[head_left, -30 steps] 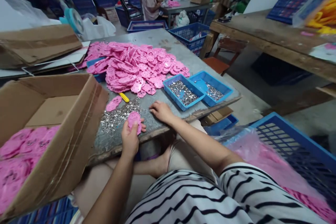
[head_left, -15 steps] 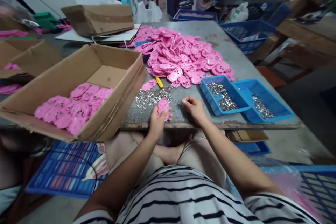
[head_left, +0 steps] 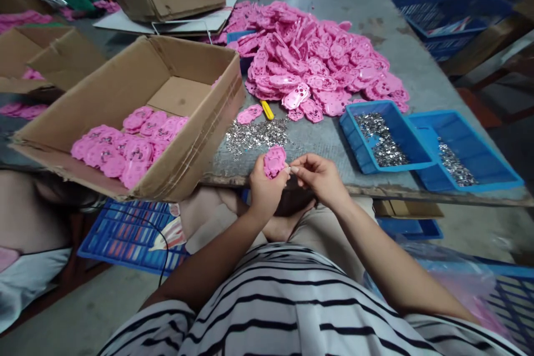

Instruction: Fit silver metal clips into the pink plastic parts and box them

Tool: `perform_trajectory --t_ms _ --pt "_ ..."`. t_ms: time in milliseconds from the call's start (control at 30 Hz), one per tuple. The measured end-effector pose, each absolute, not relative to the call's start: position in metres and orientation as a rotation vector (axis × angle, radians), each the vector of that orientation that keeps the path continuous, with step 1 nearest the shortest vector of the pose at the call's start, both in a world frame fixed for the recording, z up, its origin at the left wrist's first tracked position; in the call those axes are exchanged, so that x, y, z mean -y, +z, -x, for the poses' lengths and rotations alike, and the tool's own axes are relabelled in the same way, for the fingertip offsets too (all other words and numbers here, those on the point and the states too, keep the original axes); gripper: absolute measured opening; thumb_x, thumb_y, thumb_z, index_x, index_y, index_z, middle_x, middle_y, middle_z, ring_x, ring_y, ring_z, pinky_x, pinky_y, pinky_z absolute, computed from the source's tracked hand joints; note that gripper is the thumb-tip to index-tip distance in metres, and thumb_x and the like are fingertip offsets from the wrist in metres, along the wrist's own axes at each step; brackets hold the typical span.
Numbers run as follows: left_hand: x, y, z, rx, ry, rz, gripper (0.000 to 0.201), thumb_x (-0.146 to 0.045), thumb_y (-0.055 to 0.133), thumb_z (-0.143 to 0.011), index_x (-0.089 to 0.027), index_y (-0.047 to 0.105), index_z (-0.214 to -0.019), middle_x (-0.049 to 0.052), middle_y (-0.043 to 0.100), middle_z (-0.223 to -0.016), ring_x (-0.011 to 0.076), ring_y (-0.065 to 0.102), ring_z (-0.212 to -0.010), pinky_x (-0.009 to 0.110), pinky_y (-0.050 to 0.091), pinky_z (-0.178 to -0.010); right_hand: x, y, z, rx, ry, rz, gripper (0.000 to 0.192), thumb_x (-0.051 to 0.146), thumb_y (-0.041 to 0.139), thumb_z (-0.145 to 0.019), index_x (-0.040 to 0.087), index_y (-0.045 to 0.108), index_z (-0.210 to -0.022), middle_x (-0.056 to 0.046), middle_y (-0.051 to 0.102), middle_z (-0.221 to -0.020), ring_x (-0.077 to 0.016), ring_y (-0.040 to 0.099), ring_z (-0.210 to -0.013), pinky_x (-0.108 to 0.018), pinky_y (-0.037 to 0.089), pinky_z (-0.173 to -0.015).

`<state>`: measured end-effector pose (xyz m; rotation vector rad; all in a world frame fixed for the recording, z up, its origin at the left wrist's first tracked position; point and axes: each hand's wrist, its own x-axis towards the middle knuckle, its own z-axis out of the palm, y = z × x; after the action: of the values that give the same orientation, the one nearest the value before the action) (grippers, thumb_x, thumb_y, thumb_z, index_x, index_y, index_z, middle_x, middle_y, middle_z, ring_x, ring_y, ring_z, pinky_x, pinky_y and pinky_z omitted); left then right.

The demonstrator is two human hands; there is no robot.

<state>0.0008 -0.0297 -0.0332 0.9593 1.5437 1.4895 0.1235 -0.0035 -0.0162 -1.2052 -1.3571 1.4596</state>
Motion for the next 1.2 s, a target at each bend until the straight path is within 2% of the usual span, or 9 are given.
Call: perform_trajectory --t_ms 167,267,433,533,600,700,800,967,1200 --pt "0.030 -0.031 0.002 -1.493 1.414 -0.913 0.021 -0.012 0.070 -0.064 -0.020 0.055 -0.076 -0.006 0.059 -0.055 0.0100 0.051 -0.045 0.021 0.040 -0.046 0.007 -0.018 -0.129 1.653 1.212 1.246 0.017 0.031 0.064 -0.074 0.019 0.069 -0.085 0.001 0.064 -0.066 -0.0093 0.053 -0.049 -0.023 0.042 -0.047" --pt "0.031 -0.028 0.001 -1.380 1.432 -0.804 0.022 -0.015 0.068 -0.066 -0.020 0.054 -0.083 -0.005 0.061 -0.058 0.0091 0.051 -0.044 0.021 0.041 -0.045 0.009 -0.016 -0.130 1.648 1.185 1.243 0.015 0.032 0.066 -0.074 0.020 0.071 -0.082 -0.001 0.065 -0.068 -0.0104 0.057 -0.052 -0.024 0.045 -0.049" --pt "0.035 -0.021 0.002 -0.931 1.407 -0.436 0.022 -0.030 0.050 -0.083 -0.016 0.055 -0.100 0.006 0.070 -0.087 0.0155 0.065 -0.068 0.024 0.049 -0.057 0.011 -0.007 -0.128 1.271 1.501 1.196 0.032 0.045 0.078 -0.061 0.017 0.066 -0.071 -0.001 0.064 -0.056 -0.0114 0.056 -0.045 -0.025 0.048 -0.046" --pt "0.038 -0.018 0.005 -0.866 1.345 -0.377 0.029 -0.031 0.046 -0.087 -0.015 0.055 -0.110 0.011 0.069 -0.101 0.0210 0.067 -0.085 0.030 0.053 -0.066 0.012 -0.002 -0.127 1.227 1.504 1.191 0.034 0.047 0.081 -0.059 0.018 0.065 -0.066 -0.001 0.064 -0.057 -0.0099 0.051 -0.042 -0.024 0.043 -0.040" --pt "0.040 -0.017 0.005 -0.846 1.342 -0.386 0.032 -0.030 0.048 -0.086 -0.016 0.055 -0.114 0.011 0.068 -0.107 0.0235 0.066 -0.095 0.033 0.053 -0.073 0.014 -0.002 -0.125 1.258 1.416 1.180 0.030 0.045 0.081 -0.060 0.019 0.066 -0.064 -0.003 0.065 -0.069 -0.0118 0.057 -0.055 -0.025 0.048 -0.047" --pt "0.042 -0.015 0.004 -0.805 1.359 -0.387 0.035 -0.029 0.050 -0.085 -0.016 0.054 -0.117 0.012 0.068 -0.110 0.0263 0.062 -0.108 0.037 0.052 -0.083 0.017 -0.008 -0.122 1.353 1.265 1.200 0.024 0.041 0.077 -0.066 0.020 0.067 -0.064 -0.006 0.062 -0.089 -0.0192 0.060 -0.088 -0.030 0.053 -0.066" --pt "0.042 -0.013 0.003 -0.792 1.368 -0.366 0.035 -0.026 0.049 -0.086 -0.015 0.054 -0.118 0.012 0.068 -0.109 0.0268 0.060 -0.113 0.039 0.050 -0.090 0.018 -0.013 -0.119 1.434 1.182 1.257 0.019 0.036 0.072 -0.072 0.019 0.068 -0.065 -0.007 0.059 -0.096 -0.0219 0.057 -0.100 -0.034 0.052 -0.077" --pt "0.043 -0.005 0.000 -0.800 1.369 -0.273 0.038 -0.017 0.045 -0.086 -0.015 0.053 -0.123 0.010 0.069 -0.108 0.0236 0.058 -0.118 0.040 0.044 -0.101 0.017 -0.012 -0.116 1.426 1.155 1.285 0.012 0.029 0.073 -0.070 0.020 0.069 -0.063 -0.007 0.059 -0.095 -0.0209 0.054 -0.098 -0.034 0.049 -0.080" --pt "0.046 -0.008 0.004 -0.678 1.358 -0.320 0.044 -0.023 0.057 -0.083 -0.022 0.049 -0.127 0.009 0.062 -0.124 0.0259 0.051 -0.127 0.046 0.037 -0.108 0.019 -0.008 -0.115 1.268 1.233 1.226 0.014 0.033 0.077 -0.063 0.022 0.069 -0.062 -0.004 0.056 -0.091 -0.0201 0.053 -0.095 -0.035 0.046 -0.082"
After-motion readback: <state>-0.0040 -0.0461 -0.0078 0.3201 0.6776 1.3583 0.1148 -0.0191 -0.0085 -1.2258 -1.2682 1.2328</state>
